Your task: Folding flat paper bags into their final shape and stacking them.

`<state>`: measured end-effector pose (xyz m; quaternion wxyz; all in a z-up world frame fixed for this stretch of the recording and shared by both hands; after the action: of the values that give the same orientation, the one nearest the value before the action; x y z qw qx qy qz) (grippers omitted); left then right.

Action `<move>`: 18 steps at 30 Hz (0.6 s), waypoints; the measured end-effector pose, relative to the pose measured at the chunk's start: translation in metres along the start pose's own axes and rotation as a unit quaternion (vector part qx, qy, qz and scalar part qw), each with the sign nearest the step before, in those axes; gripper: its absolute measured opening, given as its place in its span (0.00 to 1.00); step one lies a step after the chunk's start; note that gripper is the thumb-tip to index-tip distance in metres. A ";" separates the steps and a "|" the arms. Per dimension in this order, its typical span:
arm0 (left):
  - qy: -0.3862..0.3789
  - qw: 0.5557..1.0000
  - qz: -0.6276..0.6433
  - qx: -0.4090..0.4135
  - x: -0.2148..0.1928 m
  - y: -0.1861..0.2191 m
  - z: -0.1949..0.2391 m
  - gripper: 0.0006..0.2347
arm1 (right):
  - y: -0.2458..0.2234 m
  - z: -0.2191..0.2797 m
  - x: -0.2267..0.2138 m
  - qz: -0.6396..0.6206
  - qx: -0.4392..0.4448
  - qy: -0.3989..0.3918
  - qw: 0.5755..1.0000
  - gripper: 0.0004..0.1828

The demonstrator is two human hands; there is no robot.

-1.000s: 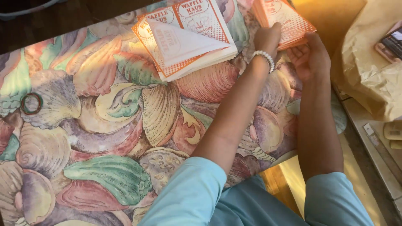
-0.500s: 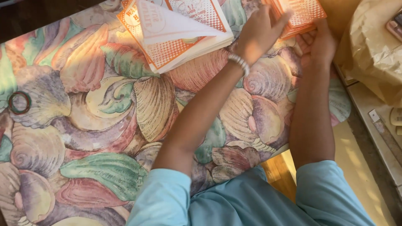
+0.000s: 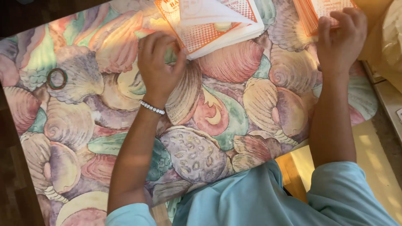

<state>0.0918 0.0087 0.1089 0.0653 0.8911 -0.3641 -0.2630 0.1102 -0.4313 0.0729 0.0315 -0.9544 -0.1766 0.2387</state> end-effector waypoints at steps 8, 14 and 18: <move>-0.282 0.953 -0.063 -0.088 0.069 -0.030 0.020 0.33 | -0.065 -0.021 0.003 0.021 -0.018 -0.001 1.000 0.10; -0.243 0.969 -0.033 -0.031 0.089 -0.039 0.021 0.25 | -0.231 -0.030 0.047 -0.289 -0.183 -0.231 0.911 0.02; -0.242 0.969 0.013 -0.054 0.088 -0.039 0.019 0.21 | -0.243 -0.042 0.097 -0.192 -0.228 -0.234 0.925 0.12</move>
<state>0.1584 -0.0212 0.0434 0.0262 0.7915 -0.3656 -0.4890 0.1315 -0.1690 0.1020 -0.1837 -0.8006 -0.4087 0.3979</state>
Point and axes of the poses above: each hand's wrist, its own z-axis away from the middle knuckle, its own x-axis out of the palm, y = z × x, the point moved 8 cm from there along -z, towards the middle knuckle, and after that the axes turned 7 degrees about y, right-handed, at the moved point
